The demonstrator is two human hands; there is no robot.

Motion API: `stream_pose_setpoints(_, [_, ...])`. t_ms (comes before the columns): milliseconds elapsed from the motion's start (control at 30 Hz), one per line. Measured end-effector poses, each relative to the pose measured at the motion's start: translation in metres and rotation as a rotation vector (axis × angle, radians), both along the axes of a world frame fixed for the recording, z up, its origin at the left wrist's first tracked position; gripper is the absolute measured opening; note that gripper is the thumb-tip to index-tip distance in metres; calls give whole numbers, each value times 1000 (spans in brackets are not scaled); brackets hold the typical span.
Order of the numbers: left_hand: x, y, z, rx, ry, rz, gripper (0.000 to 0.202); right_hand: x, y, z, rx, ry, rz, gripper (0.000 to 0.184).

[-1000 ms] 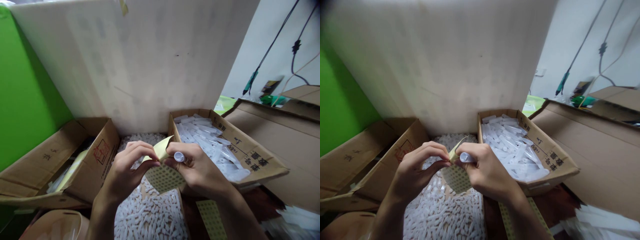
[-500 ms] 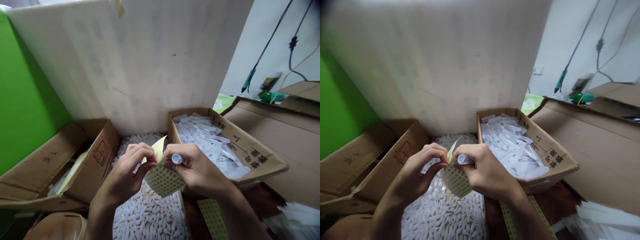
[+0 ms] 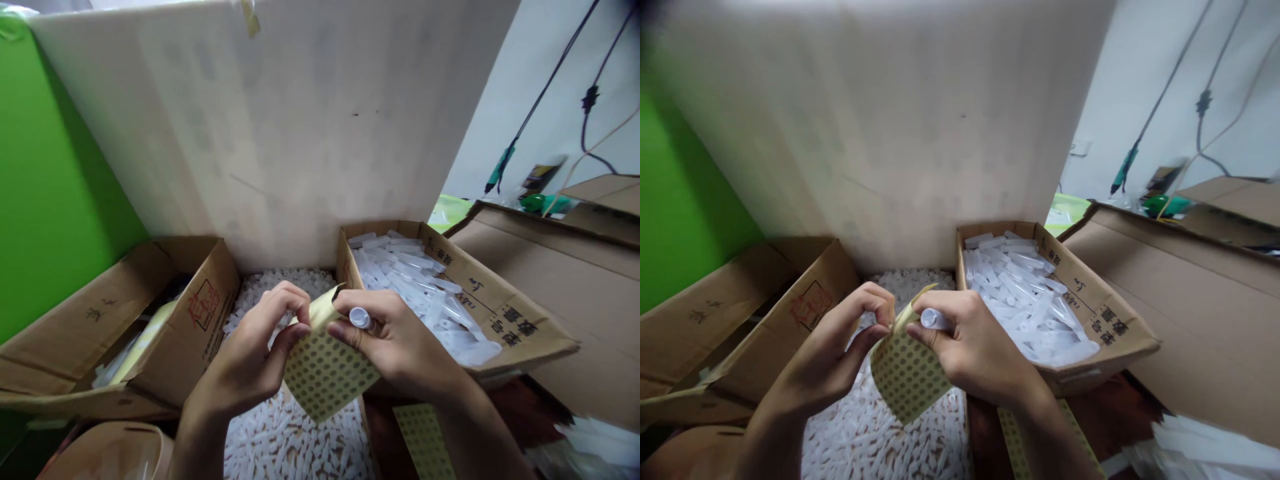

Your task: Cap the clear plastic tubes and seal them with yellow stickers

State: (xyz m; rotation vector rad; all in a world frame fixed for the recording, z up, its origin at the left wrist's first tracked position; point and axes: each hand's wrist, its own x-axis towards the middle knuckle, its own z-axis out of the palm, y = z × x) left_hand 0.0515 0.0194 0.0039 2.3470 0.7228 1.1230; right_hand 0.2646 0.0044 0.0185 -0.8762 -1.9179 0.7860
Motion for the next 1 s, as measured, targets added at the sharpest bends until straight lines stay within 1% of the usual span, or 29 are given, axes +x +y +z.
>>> stream_pose_setpoints(133, [6, -8, 7, -18, -122, 47, 9, -2, 0, -3, 38, -62, -65, 15])
stream_pose_setpoints(233, [13, -12, 10, -54, -128, 58, 9, -5, 0, -6, 116, -95, -65, 21])
stream_pose_setpoints(300, [16, -12, 9, -86, -122, 42, 9, -6, 0, -7, 148, -113, -63, 25])
stream_pose_setpoints(500, [21, -8, 4, -172, -202, -3, 13, -8, 1, -9, 162, -163, -63, 23])
stream_pose_setpoints(1000, [25, -6, 4, -135, -207, 49, 12, -10, 2, -9, 180, -192, -61, 20])
